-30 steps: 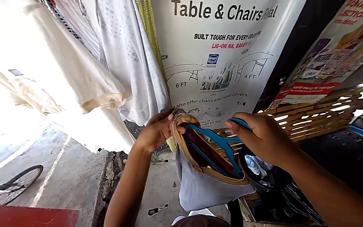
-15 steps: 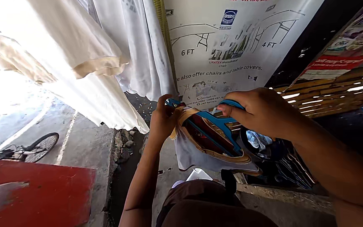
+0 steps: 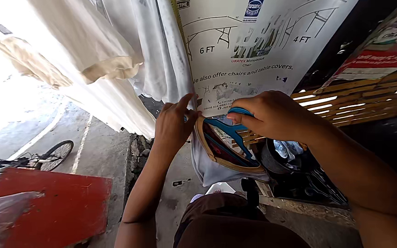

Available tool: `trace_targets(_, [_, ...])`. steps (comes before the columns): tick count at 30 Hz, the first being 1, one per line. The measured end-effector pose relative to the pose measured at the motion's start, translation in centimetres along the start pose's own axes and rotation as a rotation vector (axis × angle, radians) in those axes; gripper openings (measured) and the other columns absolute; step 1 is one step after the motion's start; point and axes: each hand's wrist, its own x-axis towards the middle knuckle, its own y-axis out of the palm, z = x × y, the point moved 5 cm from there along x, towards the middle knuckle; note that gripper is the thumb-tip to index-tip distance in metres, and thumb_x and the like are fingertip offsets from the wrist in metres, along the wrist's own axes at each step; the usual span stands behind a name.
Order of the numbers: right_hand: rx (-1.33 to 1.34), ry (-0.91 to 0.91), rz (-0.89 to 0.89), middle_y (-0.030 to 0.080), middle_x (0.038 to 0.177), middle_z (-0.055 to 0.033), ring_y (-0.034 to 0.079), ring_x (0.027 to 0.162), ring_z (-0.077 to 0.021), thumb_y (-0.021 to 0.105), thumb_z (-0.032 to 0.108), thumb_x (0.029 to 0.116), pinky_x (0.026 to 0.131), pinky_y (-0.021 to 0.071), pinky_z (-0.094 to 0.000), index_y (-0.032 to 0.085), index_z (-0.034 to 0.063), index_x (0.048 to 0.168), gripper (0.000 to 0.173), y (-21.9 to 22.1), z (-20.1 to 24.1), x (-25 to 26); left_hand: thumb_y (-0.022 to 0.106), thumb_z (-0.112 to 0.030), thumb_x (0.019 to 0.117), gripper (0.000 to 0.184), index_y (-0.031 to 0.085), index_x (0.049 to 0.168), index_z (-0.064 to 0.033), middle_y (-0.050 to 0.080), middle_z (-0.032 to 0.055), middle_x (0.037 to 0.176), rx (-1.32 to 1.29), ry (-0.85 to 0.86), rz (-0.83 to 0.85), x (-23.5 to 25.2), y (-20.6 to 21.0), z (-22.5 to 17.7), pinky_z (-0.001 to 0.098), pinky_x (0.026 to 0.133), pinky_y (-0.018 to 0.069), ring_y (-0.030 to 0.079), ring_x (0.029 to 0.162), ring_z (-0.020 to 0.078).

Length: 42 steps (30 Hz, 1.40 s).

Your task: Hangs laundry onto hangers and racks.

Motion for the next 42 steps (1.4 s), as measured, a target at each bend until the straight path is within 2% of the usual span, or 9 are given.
trace_targets(3, [0.046, 0.052, -0.039, 0.056, 0.062, 0.0007, 0.056, 0.055, -0.0127, 0.053, 0.033, 0.1037, 0.051, 0.0413, -0.0334, 0.07, 0.0091, 0.09, 0.032, 0.2, -0.2, 0.4, 0.068, -0.046, 0.0927, 0.043, 0.076, 0.119, -0.0119, 0.063, 0.02, 0.134, 0.075, 0.368, 0.021, 0.1, 0.2, -1.6, 0.0712, 0.11, 0.0308, 0.051, 0.133, 0.0463])
trace_targets(10, [0.363, -0.017, -0.127, 0.055, 0.065, 0.0056, 0.051, 0.052, -0.0018, 0.054, 0.039, 0.1024, 0.045, 0.0442, -0.0203, 0.064, 0.0091, 0.098, 0.032, 1.2, 0.3, 0.2, 0.055, -0.03, 0.1037, 0.03, 0.069, 0.1, -0.0034, 0.067, 0.0114, 0.078, 0.053, 0.631, -0.297, -1.1, 2.5, -0.9, 0.0405, 0.073, 0.0537, 0.065, 0.074, 0.0269])
trace_targets(14, [0.148, -0.017, 0.198, 0.072, 0.093, -0.0174, 0.071, 0.078, -0.0359, 0.069, 0.044, 0.0931, 0.065, 0.0571, -0.0577, 0.066, 0.0009, 0.124, 0.053, 4.6, 1.0, -3.0, 0.041, -0.044, 0.1089, 0.046, 0.067, 0.11, -0.0071, 0.067, 0.0094, 0.08, 0.159, 0.474, -0.612, -3.1, -1.3, 3.1, 0.0319, 0.078, 0.0524, 0.064, 0.076, 0.0211])
trace_targets(18, [0.042, -0.167, -0.048, 0.066, 0.068, -0.0132, 0.064, 0.053, -0.0279, 0.06, 0.029, 0.0989, 0.045, 0.05, -0.044, 0.071, 0.0004, 0.091, 0.032, 3.0, 1.7, -2.6, 0.04, -0.046, 0.1089, 0.045, 0.064, 0.118, -0.0085, 0.06, 0.0072, 0.082, 0.22, 0.417, -0.76, -5.5, -5.2, 4.5, 0.0256, 0.078, 0.0503, 0.06, 0.077, 0.0173])
trace_targets(21, [0.101, -0.239, -0.099, 0.067, 0.069, -0.0149, 0.065, 0.055, -0.0277, 0.058, 0.023, 0.1008, 0.048, 0.0505, -0.0417, 0.071, -0.0017, 0.101, 0.028, 1.8, 3.3, 0.4, 0.042, -0.045, 0.1086, 0.043, 0.062, 0.126, -0.0121, 0.063, 0.007, 0.092, 0.262, 0.281, -0.785, -6.8, -7.5, 5.4, 0.0267, 0.087, 0.0502, 0.062, 0.089, 0.0164])
trace_targets(25, [0.149, -0.474, -0.247, 0.057, 0.058, -0.0041, 0.053, 0.043, -0.0174, 0.057, 0.018, 0.0938, 0.041, 0.0461, -0.0315, 0.065, 0.0101, 0.135, 0.043, 1.3, 7.5, 7.8, 0.063, -0.034, 0.0971, 0.066, 0.047, 0.146, 0.0072, 0.054, 0.0352, 0.138, 0.193, -0.206, -0.769, -7.7, -11.1, 8.1, 0.0705, 0.103, 0.0383, 0.054, 0.125, 0.0531])
trace_targets(29, [0.164, -0.357, 0.174, 0.074, 0.11, -0.0186, 0.071, 0.095, -0.0323, 0.05, 0.01, 0.1068, 0.085, 0.0551, -0.0498, 0.059, 0.0121, 0.146, 0.04, -2.7, 13.9, 16.8, 0.067, -0.033, 0.0936, 0.084, 0.03, 0.152, 0.0139, 0.029, 0.0418, 0.155, 0.122, -0.442, -0.959, -12.1, -14.0, 10.4, 0.0703, 0.108, 0.0343, 0.034, 0.14, 0.059])
trace_targets(37, [0.04, -0.391, -0.108, 0.066, 0.124, -0.0216, 0.068, 0.09, -0.0301, 0.051, 0.01, 0.1049, 0.074, 0.0553, -0.0468, 0.058, 0.006, 0.144, 0.04, -11.5, 23.5, 31.2, 0.068, -0.029, 0.0918, 0.078, 0.038, 0.149, 0.0133, 0.023, 0.0438, 0.156, 0.07, -0.79, -1.041, -25.9, -13.6, 13.8, 0.0674, 0.116, 0.0248, 0.023, 0.145, 0.0598])
trace_targets(42, [0.022, -0.197, -0.304, 0.063, 0.132, -0.0233, 0.066, 0.112, -0.0357, 0.056, 0.007, 0.0991, 0.09, 0.054, -0.0536, 0.058, 0.0049, 0.143, 0.044, -14.2, 27.6, 37.0, 0.064, -0.027, 0.0964, 0.073, 0.036, 0.149, 0.0154, 0.021, 0.0465, 0.155, 0.095, -0.919, -1.05, -32.3, -13.7, 13.3, 0.0603, 0.113, 0.0334, 0.03, 0.142, 0.0572])
